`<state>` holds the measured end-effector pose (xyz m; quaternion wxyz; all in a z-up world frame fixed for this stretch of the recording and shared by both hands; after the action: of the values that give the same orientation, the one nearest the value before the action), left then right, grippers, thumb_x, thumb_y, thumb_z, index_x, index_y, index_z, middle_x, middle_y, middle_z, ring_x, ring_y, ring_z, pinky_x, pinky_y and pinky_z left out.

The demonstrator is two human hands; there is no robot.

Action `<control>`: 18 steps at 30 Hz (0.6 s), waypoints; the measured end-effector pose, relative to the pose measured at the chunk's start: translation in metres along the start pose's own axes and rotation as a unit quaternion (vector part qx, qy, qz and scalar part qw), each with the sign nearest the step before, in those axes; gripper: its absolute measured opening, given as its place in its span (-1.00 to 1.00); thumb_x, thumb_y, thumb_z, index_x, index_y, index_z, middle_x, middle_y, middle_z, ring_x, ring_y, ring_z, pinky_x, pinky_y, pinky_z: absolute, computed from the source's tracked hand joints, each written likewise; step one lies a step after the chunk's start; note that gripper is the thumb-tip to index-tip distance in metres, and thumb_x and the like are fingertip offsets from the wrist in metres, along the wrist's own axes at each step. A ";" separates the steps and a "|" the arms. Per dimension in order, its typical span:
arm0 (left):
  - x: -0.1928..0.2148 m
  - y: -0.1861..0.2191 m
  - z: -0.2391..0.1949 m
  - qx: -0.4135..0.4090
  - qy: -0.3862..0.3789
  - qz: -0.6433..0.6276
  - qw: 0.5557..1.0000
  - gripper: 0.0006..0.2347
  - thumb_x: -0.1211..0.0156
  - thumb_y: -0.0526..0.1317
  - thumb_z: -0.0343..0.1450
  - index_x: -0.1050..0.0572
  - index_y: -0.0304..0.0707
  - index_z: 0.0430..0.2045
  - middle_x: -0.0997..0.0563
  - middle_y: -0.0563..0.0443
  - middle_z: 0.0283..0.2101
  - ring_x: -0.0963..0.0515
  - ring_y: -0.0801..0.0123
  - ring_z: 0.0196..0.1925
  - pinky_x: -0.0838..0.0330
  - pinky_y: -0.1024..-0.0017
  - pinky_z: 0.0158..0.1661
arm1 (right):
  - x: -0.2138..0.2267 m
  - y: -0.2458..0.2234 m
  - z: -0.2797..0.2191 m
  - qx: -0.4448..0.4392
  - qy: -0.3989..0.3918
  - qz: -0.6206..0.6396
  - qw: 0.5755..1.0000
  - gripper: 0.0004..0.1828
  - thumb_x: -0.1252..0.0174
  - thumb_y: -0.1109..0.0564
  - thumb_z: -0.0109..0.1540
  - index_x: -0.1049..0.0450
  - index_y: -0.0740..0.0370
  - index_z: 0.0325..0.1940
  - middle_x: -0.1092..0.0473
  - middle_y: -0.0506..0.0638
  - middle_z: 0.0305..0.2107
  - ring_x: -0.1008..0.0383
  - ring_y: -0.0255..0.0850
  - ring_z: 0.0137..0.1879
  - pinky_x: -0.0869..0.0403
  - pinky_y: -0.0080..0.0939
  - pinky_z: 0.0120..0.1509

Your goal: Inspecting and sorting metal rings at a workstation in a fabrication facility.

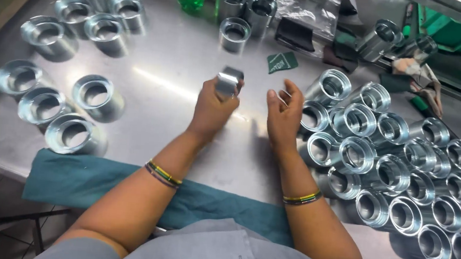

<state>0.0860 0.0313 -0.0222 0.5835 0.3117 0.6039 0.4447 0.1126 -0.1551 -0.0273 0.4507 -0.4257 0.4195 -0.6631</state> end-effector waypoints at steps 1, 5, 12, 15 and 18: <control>0.000 -0.003 -0.004 0.006 -0.004 0.000 1.000 -0.75 -0.25 -0.46 0.34 -0.56 -0.32 -0.11 -0.53 0.01 -0.18 -0.51 0.45 -0.17 -0.41 0.42 -0.07 | 0.001 -0.009 -0.005 -0.005 0.005 -0.002 1.000 -0.42 -0.22 0.16 0.29 -0.23 0.29 0.36 -0.14 0.14 0.22 -0.31 -0.20 0.23 -0.48 -0.17 0.25; 0.001 -0.010 -0.013 -0.128 -0.072 0.314 0.938 -0.62 -0.22 -0.42 0.27 -0.49 -0.24 0.00 -0.37 -0.12 0.11 -0.49 0.26 0.09 -0.46 0.43 0.09 | -0.010 -0.058 -0.023 0.129 -0.133 -0.009 0.983 -0.39 -0.19 -0.01 0.35 -0.24 0.32 0.40 -0.32 0.20 0.16 -0.36 -0.12 0.28 -0.39 -0.13 0.38; -0.017 0.016 -0.020 -0.191 -0.219 0.423 0.858 -0.47 -0.44 -0.35 0.15 -0.46 -0.15 0.05 -0.44 0.01 0.26 -0.23 -0.03 0.45 -0.06 0.00 0.38 | -0.010 -0.046 -0.014 -0.428 -0.282 0.491 0.705 -0.43 -0.15 -0.22 0.28 -0.33 0.28 0.14 -0.47 0.15 -0.07 -0.53 -0.02 0.06 -0.51 0.09 0.17; -0.013 0.015 -0.017 -0.123 -0.191 0.385 0.895 -0.43 -0.39 -0.39 0.14 -0.45 -0.17 0.10 -0.27 -0.22 0.28 -0.19 -0.10 0.33 -0.13 0.06 0.30 | -0.014 -0.043 -0.020 -0.275 -0.258 0.372 0.848 -0.43 -0.10 -0.20 0.34 -0.37 0.19 0.30 -0.45 0.04 0.00 -0.49 -0.14 0.11 -0.49 -0.13 0.19; -0.005 -0.002 -0.015 -0.135 -0.164 0.310 0.927 -0.44 -0.30 -0.34 0.24 -0.36 -0.17 0.19 -0.30 -0.18 0.30 -0.33 0.00 0.34 -0.34 0.19 0.29 | -0.008 -0.060 -0.015 0.029 -0.227 0.078 0.970 -0.31 -0.23 -0.14 0.29 -0.27 0.24 0.39 -0.39 0.10 0.06 -0.42 -0.13 0.15 -0.45 -0.10 0.21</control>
<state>0.0725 0.0235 -0.0229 0.5441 0.4703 0.3068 0.6234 0.0862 -0.1299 0.0234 0.5967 -0.5175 0.3187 -0.5239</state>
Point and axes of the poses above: each hand's wrist, its own z-axis towards the middle knuckle, its own x-axis out of the back of the hand, y = z × x, the point moved 2 cm from there along z, towards the middle knuckle
